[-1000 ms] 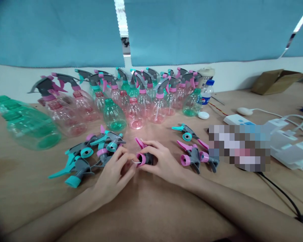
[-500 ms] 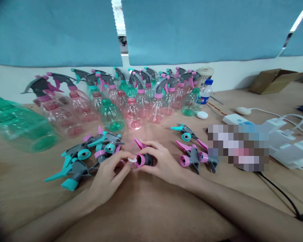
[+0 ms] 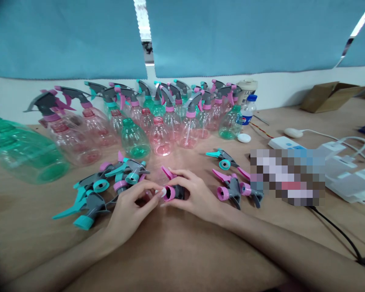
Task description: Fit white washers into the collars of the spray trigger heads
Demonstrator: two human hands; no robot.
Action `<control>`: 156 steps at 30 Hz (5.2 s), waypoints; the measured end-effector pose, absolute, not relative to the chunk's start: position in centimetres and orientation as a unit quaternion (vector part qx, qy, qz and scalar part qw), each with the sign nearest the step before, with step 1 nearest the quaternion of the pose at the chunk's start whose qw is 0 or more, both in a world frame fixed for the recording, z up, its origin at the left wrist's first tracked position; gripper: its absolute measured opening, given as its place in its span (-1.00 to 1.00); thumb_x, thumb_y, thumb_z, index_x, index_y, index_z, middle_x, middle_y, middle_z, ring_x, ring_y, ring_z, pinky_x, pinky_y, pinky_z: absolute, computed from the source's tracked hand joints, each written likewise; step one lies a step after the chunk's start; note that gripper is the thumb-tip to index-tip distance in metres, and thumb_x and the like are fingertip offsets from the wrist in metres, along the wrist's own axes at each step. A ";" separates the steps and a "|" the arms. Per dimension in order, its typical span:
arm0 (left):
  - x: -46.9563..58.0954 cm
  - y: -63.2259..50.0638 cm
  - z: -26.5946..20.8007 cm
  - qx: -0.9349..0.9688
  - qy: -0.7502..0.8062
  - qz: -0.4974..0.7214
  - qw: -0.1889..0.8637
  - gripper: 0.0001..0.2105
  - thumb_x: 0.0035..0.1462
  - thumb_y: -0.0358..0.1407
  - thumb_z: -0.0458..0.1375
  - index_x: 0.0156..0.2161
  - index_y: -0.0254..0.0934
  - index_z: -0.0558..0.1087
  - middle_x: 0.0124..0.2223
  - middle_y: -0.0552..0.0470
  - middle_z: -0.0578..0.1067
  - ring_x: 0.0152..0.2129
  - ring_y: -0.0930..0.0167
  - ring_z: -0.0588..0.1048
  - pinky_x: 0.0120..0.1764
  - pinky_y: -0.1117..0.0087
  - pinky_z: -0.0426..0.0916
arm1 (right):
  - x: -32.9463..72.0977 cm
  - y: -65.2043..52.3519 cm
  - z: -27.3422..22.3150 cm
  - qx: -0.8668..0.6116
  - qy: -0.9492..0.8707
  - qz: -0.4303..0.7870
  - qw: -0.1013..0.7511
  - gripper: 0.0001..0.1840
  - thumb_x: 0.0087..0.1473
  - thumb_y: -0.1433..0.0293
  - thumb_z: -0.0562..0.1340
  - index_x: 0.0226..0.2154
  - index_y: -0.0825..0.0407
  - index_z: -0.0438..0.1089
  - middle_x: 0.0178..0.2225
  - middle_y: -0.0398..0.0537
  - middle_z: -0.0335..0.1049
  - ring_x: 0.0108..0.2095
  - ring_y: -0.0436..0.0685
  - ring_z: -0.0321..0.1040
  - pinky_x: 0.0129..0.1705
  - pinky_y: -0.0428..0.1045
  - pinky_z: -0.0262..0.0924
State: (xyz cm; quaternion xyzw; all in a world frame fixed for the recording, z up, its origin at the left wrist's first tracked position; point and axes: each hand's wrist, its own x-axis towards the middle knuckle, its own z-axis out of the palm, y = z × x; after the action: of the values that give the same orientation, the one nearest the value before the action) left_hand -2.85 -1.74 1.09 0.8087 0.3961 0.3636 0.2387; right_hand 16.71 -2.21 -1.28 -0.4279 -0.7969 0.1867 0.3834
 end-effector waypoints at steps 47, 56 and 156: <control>-2.9 -2.7 1.4 0.895 0.264 0.358 0.039 -0.86 0.12 -0.32 0.12 -0.19 -0.27 0.39 -0.21 -0.03 0.51 -0.27 0.31 0.42 -0.09 0.16 0.30 | 16.7 -2.4 -1.1 -0.392 -0.798 0.209 0.408 -0.68 -0.02 0.27 0.34 -0.18 0.02 0.41 0.01 0.09 0.33 0.03 0.22 0.32 0.04 0.12 0.24; -2.8 -2.7 1.1 0.908 0.264 0.326 0.021 -0.87 0.11 -0.35 0.14 -0.20 -0.29 0.38 -0.23 -0.01 0.51 -0.31 0.33 0.38 -0.15 0.22 0.31 | 16.9 -2.3 -1.5 -0.375 -0.814 0.198 0.397 -0.69 -0.01 0.32 0.33 -0.16 0.00 0.40 0.06 0.10 0.29 0.07 0.22 0.27 0.06 0.12 0.24; -3.3 -2.5 0.4 0.818 0.318 0.433 0.207 -0.80 0.29 -0.33 -0.04 -0.30 -0.29 0.41 -0.17 -0.05 0.33 -0.24 0.38 0.36 -0.15 0.29 0.32 | 16.2 -1.3 -0.5 -0.363 -0.845 0.069 0.387 -0.69 0.04 0.26 0.28 -0.13 -0.02 0.40 0.03 0.11 0.29 0.01 0.26 0.33 -0.01 0.15 0.28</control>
State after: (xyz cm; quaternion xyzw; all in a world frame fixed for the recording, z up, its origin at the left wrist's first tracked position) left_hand -3.29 -2.46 0.41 0.8175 0.3184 0.4332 0.2065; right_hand 16.18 -1.33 -0.50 -0.3629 -0.8450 0.0694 0.3867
